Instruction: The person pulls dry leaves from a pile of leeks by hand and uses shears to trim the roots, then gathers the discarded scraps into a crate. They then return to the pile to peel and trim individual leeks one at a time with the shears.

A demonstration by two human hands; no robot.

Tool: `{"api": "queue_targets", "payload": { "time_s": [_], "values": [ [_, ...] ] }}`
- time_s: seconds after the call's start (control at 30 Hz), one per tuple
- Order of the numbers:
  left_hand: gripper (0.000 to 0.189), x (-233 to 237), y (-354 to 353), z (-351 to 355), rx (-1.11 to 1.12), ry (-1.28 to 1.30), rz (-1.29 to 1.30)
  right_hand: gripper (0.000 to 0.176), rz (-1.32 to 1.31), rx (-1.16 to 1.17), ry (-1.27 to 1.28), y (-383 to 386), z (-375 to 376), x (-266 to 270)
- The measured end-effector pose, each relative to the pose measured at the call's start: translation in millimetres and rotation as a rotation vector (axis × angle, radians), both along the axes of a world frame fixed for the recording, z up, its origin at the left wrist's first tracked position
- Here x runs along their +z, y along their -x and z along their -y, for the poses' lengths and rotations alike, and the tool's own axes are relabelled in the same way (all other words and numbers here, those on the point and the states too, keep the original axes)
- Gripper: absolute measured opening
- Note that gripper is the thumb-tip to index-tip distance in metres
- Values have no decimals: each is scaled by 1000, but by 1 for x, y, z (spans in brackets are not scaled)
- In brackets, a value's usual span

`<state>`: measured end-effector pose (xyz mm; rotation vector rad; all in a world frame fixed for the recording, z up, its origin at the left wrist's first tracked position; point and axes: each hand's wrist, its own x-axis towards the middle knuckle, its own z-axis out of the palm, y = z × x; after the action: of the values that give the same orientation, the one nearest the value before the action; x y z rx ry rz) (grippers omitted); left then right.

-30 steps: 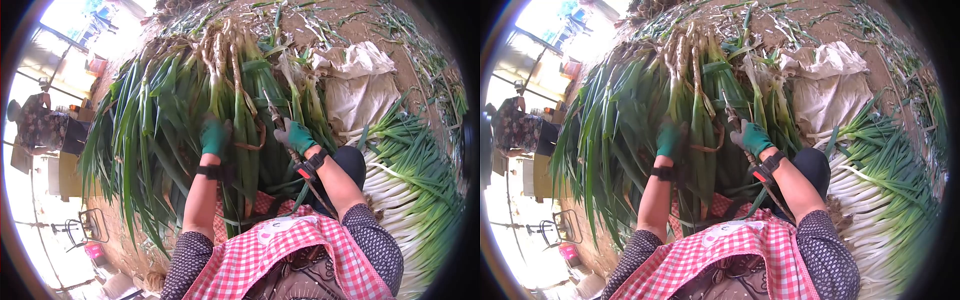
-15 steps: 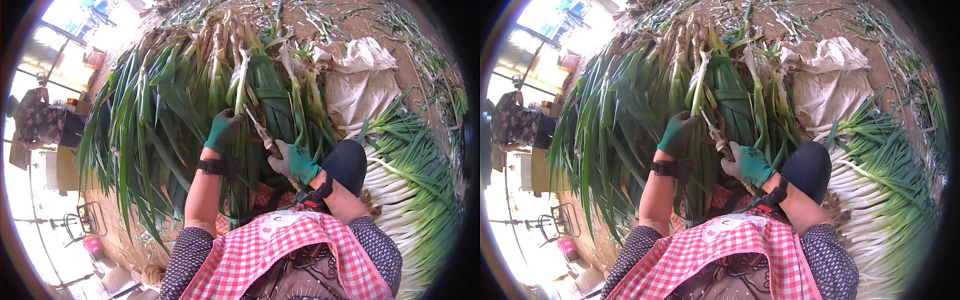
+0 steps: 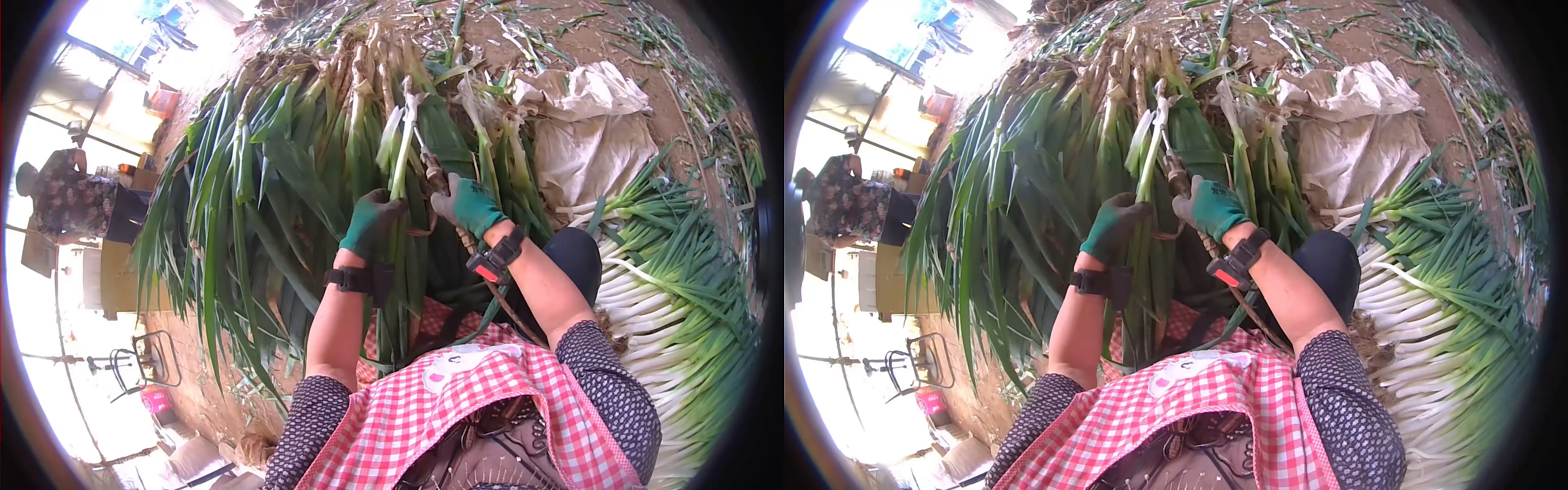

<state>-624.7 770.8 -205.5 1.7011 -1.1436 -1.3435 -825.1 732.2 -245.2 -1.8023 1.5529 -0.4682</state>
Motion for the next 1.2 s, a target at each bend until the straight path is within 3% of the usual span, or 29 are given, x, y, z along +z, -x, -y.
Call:
{"api": "queue_targets", "payload": {
  "time_s": [0.03, 0.17, 0.27, 0.5, 0.7, 0.87, 1.1, 1.2],
  "values": [
    [33, -4, -2, 1, -23, 18, 52, 49, 65, 8, -138, 2, -8, 14],
    [33, -31, -7, 13, -105, 88, 265, 42, 26, 54, -31, 11, -51, 4],
    [34, -35, -5, 11, -122, 124, 350, 43, 18, 5, 70, 11, -43, -10],
    [39, -13, 4, 2, -121, 126, 373, 48, -103, -18, 38, -12, 70, 8],
    [43, -18, 2, 0, -84, 91, 252, 46, -139, 17, 46, -10, 81, 12],
    [42, -21, -2, 0, -53, 18, -18, 50, -113, 58, 17, 0, 71, 2],
    [38, 8, -1, -11, -8, -73, -231, 52, -147, 130, -61, 3, 69, 4],
    [37, 0, -2, -12, 5, -45, -346, 56, -101, -38, 9, 16, 55, -7]
  ]
}}
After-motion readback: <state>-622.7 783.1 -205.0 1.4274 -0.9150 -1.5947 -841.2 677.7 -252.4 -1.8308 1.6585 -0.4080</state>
